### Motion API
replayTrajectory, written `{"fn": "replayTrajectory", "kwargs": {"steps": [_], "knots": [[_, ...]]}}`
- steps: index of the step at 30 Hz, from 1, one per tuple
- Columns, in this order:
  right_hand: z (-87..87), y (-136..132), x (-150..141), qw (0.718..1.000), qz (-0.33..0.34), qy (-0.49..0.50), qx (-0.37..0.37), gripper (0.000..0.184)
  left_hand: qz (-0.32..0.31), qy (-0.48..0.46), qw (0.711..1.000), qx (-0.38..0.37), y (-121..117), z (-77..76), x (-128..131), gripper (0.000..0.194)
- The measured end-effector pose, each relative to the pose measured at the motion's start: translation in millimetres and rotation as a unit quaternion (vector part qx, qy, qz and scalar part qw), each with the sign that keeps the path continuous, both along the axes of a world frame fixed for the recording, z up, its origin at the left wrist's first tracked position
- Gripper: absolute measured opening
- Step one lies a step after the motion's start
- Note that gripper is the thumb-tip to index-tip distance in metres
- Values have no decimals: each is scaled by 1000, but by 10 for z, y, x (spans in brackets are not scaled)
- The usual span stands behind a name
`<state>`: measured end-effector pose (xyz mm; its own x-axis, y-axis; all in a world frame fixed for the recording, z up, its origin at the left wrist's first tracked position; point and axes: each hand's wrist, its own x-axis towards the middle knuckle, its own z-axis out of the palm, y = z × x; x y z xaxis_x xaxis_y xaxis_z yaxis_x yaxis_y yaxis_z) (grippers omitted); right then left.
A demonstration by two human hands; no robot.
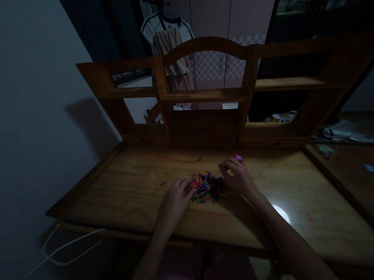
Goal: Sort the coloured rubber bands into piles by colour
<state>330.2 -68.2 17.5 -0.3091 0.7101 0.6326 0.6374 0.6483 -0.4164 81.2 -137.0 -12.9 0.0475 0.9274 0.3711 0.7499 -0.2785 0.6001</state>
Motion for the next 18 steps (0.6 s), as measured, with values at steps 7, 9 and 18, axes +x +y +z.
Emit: {"fn": "replayTrajectory", "kwargs": {"steps": [7,9,18], "knots": [[-2,-52,-43,998,12,-34,-45,18,-8,-8,1000,-3,46,-26,35,13],[-3,-71,-73,997,23,-36,-58,18,-6,-23,1000,1,35,-21,35,15],[-133,-116,-169,971,142,11,-194,44,38,-145,989,-8,36,-27,46,18]]}}
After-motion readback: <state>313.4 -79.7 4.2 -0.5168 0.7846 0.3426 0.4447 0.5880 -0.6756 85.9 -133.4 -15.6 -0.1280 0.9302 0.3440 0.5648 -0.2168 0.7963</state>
